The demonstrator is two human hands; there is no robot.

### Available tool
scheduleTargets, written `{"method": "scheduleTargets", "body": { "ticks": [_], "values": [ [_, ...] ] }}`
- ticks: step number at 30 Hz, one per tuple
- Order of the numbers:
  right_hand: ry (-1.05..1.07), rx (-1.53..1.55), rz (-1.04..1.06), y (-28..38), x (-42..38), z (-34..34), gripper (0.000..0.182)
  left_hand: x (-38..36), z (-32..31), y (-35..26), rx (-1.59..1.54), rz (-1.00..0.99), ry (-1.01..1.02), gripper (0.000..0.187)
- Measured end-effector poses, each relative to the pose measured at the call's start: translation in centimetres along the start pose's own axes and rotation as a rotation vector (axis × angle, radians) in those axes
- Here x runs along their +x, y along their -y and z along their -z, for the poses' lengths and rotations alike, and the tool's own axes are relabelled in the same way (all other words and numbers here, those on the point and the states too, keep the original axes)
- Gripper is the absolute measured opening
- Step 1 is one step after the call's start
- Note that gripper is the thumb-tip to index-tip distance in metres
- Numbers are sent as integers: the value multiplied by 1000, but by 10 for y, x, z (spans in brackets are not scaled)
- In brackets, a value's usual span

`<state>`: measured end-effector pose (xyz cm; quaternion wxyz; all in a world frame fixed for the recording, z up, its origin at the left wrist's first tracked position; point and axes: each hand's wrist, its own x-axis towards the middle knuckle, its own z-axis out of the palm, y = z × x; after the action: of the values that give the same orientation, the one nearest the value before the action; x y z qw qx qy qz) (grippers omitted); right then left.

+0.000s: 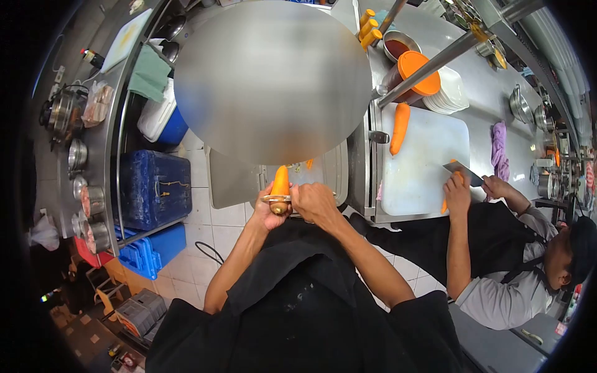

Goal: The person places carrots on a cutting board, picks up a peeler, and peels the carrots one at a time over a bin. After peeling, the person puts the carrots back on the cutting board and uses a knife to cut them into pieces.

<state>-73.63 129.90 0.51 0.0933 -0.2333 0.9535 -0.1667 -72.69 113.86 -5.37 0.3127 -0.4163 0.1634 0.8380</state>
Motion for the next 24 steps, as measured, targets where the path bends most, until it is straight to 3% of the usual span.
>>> {"method": "scheduleTargets", "body": {
  "ticks": [2, 6, 8, 9, 10, 11, 13, 15, 16, 17, 18, 21, 24],
  "values": [
    [-77, -26, 31, -22, 16, -26, 34, 1, 9, -9, 186, 6, 196, 49],
    [7, 255, -539, -61, 62, -54, 39, -17, 5, -18, 148, 41, 205, 50],
    [62, 124, -348, -105, 66, -94, 35, -25, 1, -22, 147, 63, 271, 53],
    [106, 82, -383, -141, 65, -135, 32, -27, 1, -20, 104, 67, 281, 53],
    [51, 144, -265, -146, 57, -131, 32, -29, 3, -20, 56, 36, 290, 55],
    [144, 65, -166, -184, 51, -168, 27, -20, 14, -19, -95, 100, 340, 57],
    [104, -28, -31, -202, 37, -180, 26, -5, 31, -11, -223, 30, 418, 53],
    [98, -73, 240, -238, 18, -217, 25, 20, 50, -11, -155, -149, 459, 50],
    [-60, -53, 70, -243, 7, -226, 30, 17, 48, -9, -145, -127, 351, 52],
    [33, 130, -191, -202, 9, -176, 37, 18, 43, -13, -195, -106, 289, 52],
    [36, 223, -373, -202, 4, -183, 49, 22, 40, -16, -94, -133, 225, 54],
    [-12, 221, -325, -191, 25, -157, 46, -12, 20, -29, -27, -129, 173, 57],
    [-62, 241, -312, -190, 0, -135, 40, -3, 21, -16, 21, -131, 139, 59]
  ]
}}
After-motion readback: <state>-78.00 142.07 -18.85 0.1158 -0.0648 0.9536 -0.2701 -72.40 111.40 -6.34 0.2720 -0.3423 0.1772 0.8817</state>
